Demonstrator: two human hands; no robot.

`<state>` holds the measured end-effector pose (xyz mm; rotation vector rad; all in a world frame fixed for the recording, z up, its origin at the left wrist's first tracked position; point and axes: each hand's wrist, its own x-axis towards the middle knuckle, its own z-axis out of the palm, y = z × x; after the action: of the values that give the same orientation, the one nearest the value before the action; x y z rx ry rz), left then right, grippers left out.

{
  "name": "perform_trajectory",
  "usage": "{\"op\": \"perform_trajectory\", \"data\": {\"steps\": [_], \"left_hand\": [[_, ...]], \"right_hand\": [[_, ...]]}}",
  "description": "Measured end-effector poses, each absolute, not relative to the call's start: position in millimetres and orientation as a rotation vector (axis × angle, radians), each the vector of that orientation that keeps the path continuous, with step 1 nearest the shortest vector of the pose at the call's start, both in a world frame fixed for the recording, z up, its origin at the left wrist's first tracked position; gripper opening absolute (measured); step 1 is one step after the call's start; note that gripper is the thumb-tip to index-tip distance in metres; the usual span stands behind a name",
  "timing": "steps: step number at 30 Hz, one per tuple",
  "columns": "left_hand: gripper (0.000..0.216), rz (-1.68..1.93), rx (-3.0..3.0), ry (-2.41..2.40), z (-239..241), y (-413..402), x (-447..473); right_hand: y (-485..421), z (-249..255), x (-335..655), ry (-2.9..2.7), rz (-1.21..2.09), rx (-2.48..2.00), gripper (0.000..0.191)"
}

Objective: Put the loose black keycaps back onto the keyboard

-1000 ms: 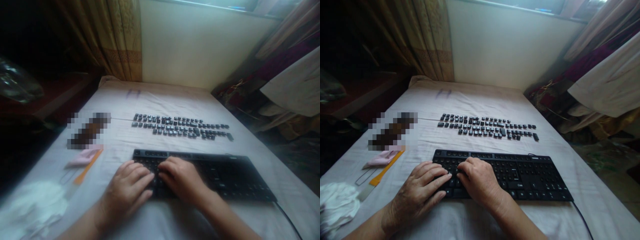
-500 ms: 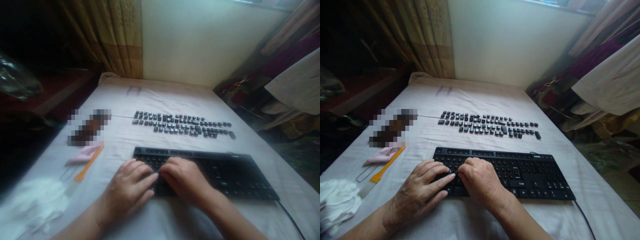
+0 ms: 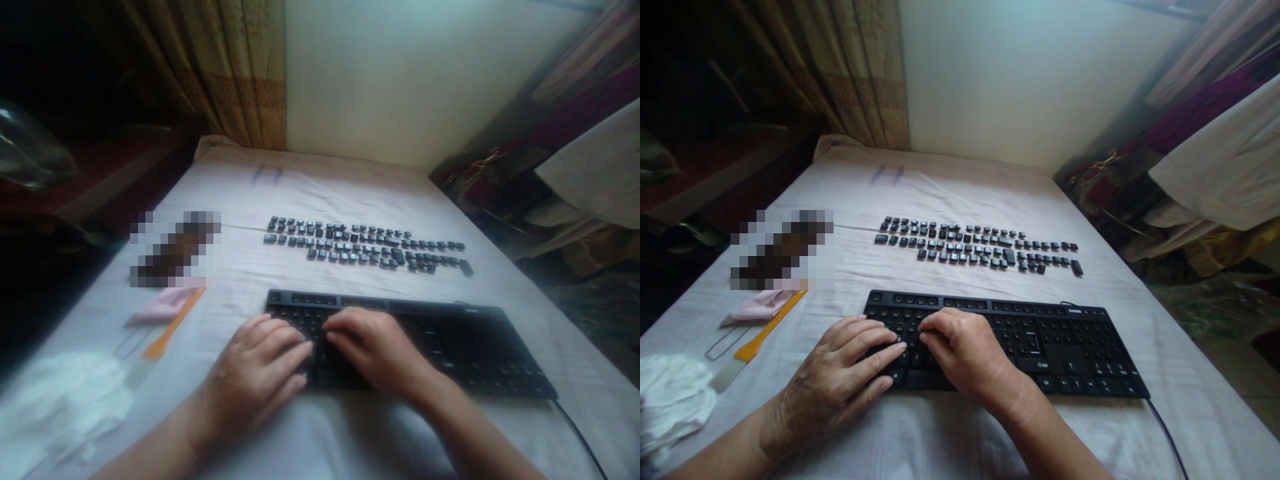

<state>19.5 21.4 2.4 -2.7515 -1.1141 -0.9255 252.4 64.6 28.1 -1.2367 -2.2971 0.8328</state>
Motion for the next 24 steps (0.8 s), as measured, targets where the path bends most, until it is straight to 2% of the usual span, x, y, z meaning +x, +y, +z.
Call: {"op": "perform_trajectory", "data": {"steps": [5, 17, 24], "left_hand": [[0.024, -0.925, -2.750, -1.100, 2, 22, 19], [0.027, -0.875, -2.770, -1.136, 2, 22, 21], [0.027, -0.853, -2.732, -1.122, 1, 21, 21]], "right_hand": [[66, 31, 248, -2.354, 0.928, -1.257, 0.018], [61, 35, 232, -2.340, 0.801, -1.517, 0.014], [55, 23, 244, -2.360, 0.695, -1.284, 0.019]]}}
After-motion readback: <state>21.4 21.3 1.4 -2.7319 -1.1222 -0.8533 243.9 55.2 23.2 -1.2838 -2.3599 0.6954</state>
